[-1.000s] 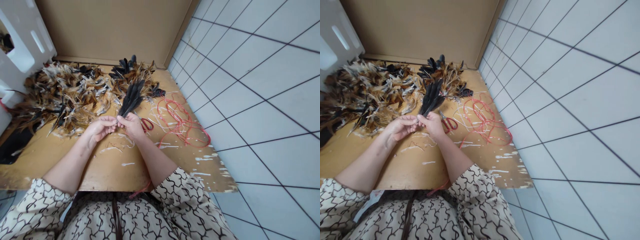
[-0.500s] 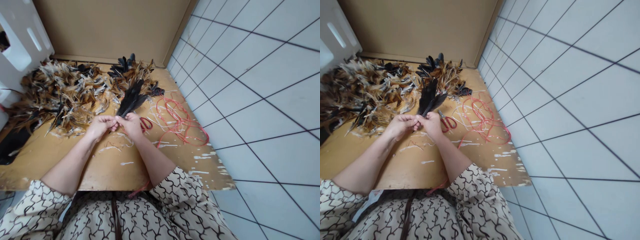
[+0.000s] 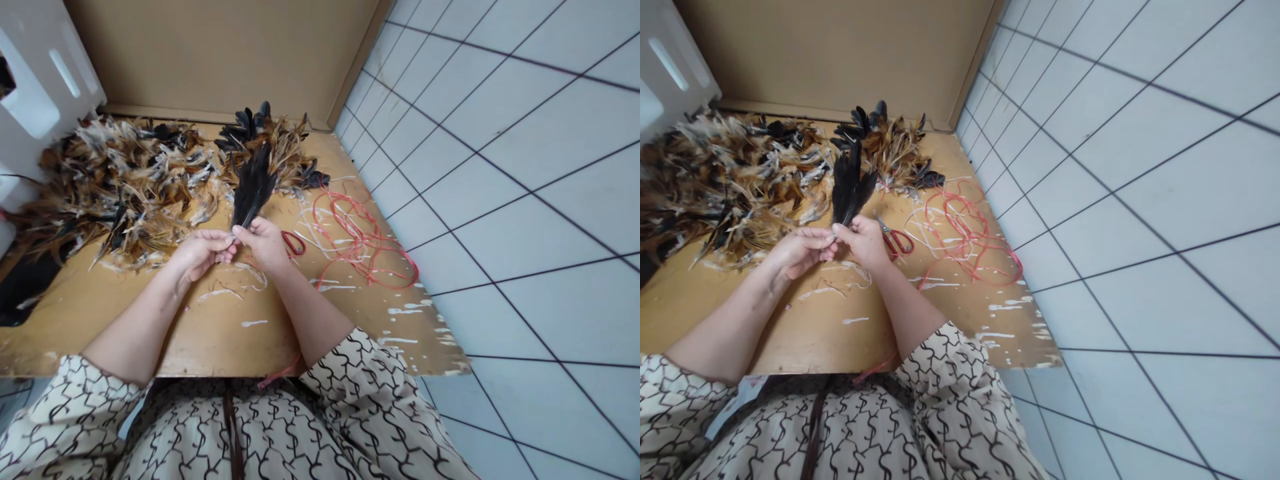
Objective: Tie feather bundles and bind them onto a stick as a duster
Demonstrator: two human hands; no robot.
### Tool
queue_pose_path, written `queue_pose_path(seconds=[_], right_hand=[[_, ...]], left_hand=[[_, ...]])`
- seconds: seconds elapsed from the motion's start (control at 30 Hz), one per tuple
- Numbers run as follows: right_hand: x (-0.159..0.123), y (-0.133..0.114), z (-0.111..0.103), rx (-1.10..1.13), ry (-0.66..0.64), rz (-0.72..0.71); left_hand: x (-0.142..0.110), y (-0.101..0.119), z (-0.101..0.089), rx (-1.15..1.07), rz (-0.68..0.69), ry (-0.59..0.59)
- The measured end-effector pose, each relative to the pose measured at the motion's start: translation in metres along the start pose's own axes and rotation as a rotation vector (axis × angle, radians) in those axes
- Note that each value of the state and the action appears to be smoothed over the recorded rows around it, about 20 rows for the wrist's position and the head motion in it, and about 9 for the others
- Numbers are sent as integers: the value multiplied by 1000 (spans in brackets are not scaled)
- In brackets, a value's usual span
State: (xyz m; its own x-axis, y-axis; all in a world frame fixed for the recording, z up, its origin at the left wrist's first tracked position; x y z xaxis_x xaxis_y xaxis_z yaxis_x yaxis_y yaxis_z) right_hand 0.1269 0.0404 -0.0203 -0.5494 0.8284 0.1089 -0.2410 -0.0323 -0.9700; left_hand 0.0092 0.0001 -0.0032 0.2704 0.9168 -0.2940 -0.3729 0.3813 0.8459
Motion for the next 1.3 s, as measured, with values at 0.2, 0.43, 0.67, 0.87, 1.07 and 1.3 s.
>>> queue_pose_path(seconds=[0.2, 0.43, 0.67, 0.87, 1.07, 1.3], right_hand=[[-1, -7, -1, 24, -52, 3], [-1, -8, -1, 23, -85, 13], [0, -3, -2, 23, -73, -4], [0, -5, -1, -7, -41, -38], [1, -4, -1, -1, -57, -37], [-1, 0, 1, 9, -75, 5]], left_hand=[[-1, -1, 0, -72, -26, -92], [1, -2, -1, -80, -69, -88], [-2, -1, 0, 20, 16, -61], [-1, -1, 2, -9, 27, -57], [-1, -1, 2, -38, 22, -54], [-1, -1, 3, -55, 58, -11]])
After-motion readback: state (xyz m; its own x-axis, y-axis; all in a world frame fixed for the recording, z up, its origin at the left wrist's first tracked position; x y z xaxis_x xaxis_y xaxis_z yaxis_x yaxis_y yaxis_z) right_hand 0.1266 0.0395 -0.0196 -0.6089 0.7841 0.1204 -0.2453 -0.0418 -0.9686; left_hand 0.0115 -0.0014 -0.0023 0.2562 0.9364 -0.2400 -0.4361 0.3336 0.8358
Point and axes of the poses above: each hand's wrist, its own x-axis towards the middle knuckle, its own z-axis out of the palm, y = z × x, the point moved 1 cm from there along x, towards the middle knuckle, and after that the axes turned 14 degrees about -y, right-handed, at the moved point
